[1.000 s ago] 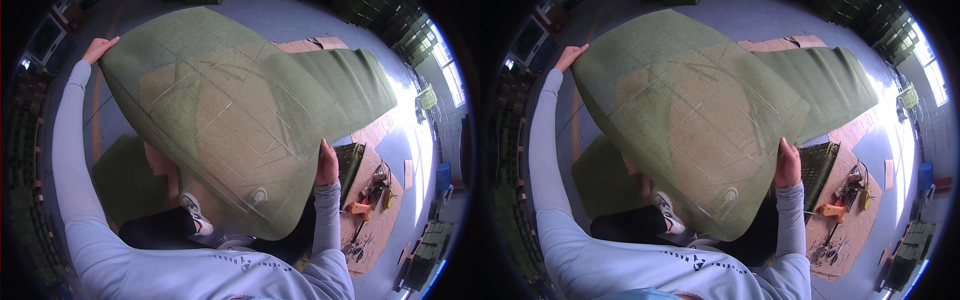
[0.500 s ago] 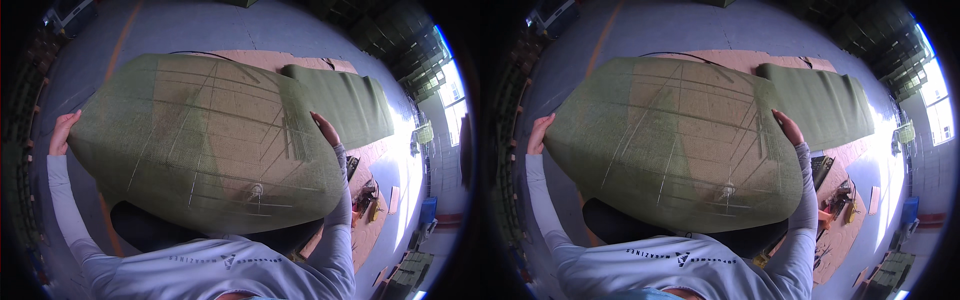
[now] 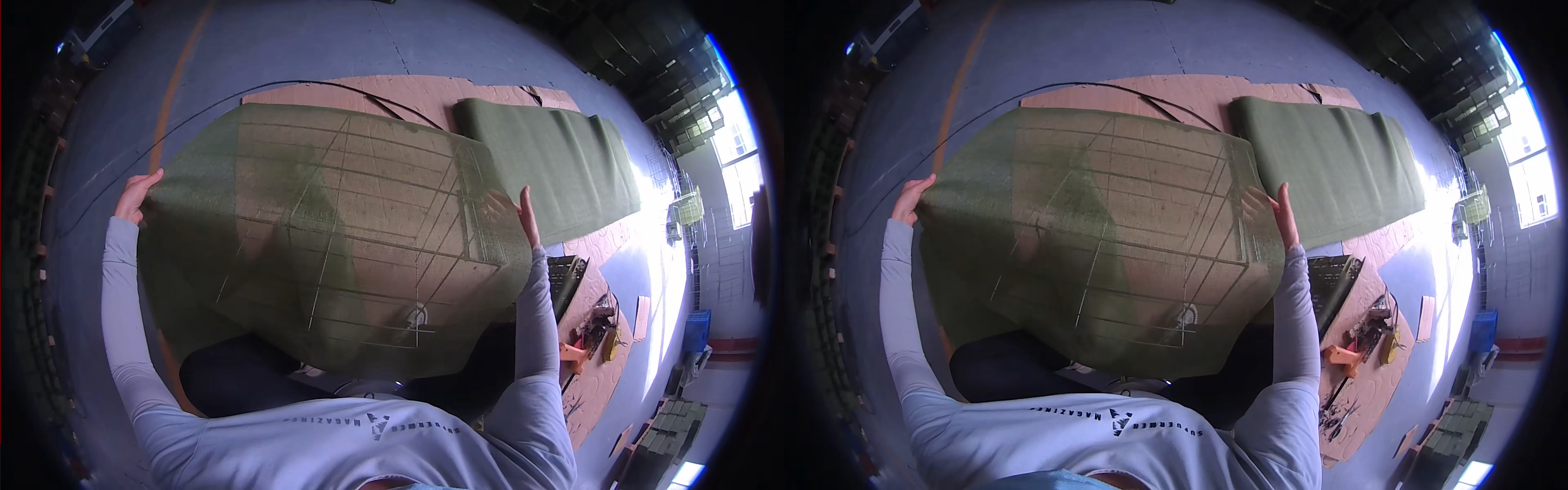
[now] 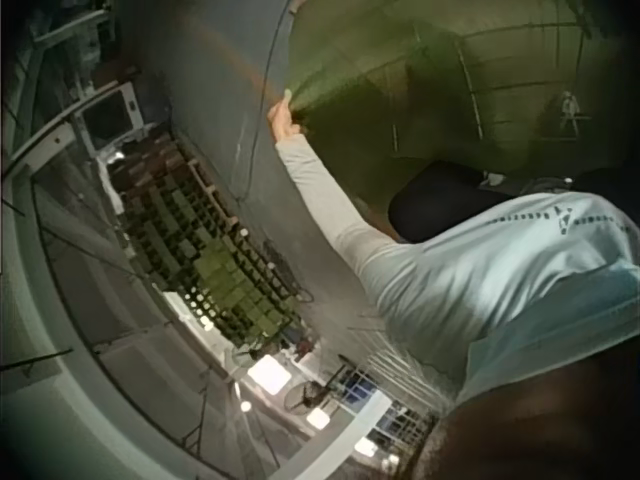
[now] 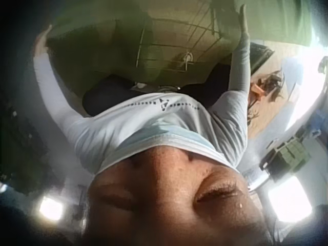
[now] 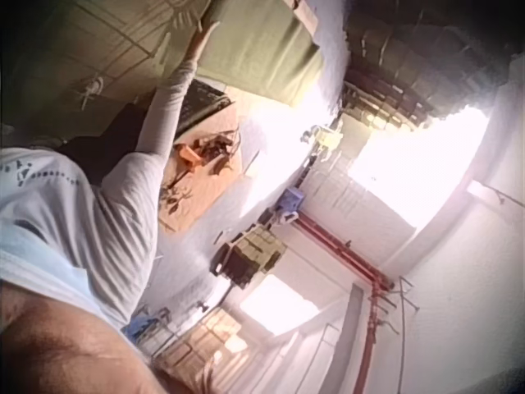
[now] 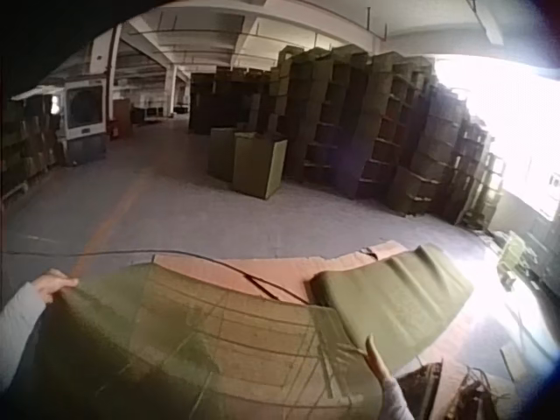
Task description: Glue green mesh fabric onto a wire frame using a hot glue gun.
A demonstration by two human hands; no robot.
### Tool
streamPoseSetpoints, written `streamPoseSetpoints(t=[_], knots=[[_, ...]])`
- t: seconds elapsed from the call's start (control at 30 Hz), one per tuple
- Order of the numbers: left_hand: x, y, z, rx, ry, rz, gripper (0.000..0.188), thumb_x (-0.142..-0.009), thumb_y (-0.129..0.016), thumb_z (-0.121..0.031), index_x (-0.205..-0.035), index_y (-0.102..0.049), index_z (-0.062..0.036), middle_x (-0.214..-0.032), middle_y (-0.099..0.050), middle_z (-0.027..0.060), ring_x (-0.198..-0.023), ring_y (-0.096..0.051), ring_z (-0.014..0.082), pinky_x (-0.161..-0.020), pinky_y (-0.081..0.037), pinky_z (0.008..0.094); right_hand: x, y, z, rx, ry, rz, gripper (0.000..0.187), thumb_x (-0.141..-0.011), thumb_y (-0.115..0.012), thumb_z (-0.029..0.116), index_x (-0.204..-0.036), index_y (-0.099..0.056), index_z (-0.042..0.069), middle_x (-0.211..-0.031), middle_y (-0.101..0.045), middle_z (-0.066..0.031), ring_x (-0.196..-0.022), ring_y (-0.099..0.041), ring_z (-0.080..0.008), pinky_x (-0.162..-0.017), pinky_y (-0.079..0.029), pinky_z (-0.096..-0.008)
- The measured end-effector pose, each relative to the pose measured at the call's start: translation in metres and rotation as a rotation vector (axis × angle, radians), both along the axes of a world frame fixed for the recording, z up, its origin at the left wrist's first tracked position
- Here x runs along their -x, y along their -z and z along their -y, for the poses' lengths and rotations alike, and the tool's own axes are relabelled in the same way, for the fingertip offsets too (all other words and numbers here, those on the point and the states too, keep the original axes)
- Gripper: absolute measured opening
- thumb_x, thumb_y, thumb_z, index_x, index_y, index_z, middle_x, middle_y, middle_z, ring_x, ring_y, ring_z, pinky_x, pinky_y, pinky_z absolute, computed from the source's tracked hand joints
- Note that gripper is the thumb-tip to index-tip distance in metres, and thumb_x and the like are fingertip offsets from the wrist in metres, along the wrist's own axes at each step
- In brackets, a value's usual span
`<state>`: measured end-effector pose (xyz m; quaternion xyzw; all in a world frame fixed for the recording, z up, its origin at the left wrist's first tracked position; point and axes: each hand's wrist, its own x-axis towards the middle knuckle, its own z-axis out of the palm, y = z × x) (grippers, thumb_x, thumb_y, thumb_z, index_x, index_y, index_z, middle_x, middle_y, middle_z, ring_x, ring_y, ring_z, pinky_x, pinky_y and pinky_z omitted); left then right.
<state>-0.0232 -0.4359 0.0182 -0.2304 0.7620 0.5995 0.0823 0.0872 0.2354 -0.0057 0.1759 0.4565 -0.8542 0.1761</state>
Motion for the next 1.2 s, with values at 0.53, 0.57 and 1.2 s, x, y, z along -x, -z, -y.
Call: streamPoseSetpoints(t=[0.53,0.57,1.2], knots=[[0.041,-0.011,-0.017,-0.316,-0.043,0.029,0.043,-0.076,-0.061,-0.037,-0.097,-0.053,-0.0003,-0.089,-0.056,0.006,-0.077,-0.055,0.0138,-0.069,-0.046,0.0283,-0.08,0.013,0.076,-0.823,0.361,-0.399,0.015,-0.075,-0.063,0.009,-0.08,-0.06,-0.005,-0.07,-0.061,-0.0046,-0.068,-0.058,-0.0123,-0.065,-0.044,-0.0223],[0.032,-0.02,-0.025,-0.373,0.06,-0.016,0.048,-0.076,-0.059,-0.041,-0.101,-0.051,-0.0004,-0.093,-0.056,0.006,-0.081,-0.055,0.0144,-0.074,-0.044,0.0276,-0.069,0.012,0.069,-0.908,0.383,-0.406,0.016,-0.074,-0.064,0.011,-0.078,-0.061,-0.004,-0.068,-0.06,-0.0035,-0.065,-0.056,-0.0106,-0.063,-0.044,-0.0217],[-0.138,-0.005,-0.132,-0.182,0.317,-0.396,0.018,-0.082,-0.055,-0.016,-0.082,-0.058,0.0009,-0.078,-0.058,-0.0015,-0.071,-0.048,0.0028,-0.066,-0.039,0.0188,0.046,0.032,-0.1,-0.814,0.467,-0.26,0.026,-0.069,-0.069,0.012,-0.087,-0.059,-0.005,-0.077,-0.062,-0.0111,-0.064,-0.061,-0.0183,-0.061,-0.051,-0.0263]])
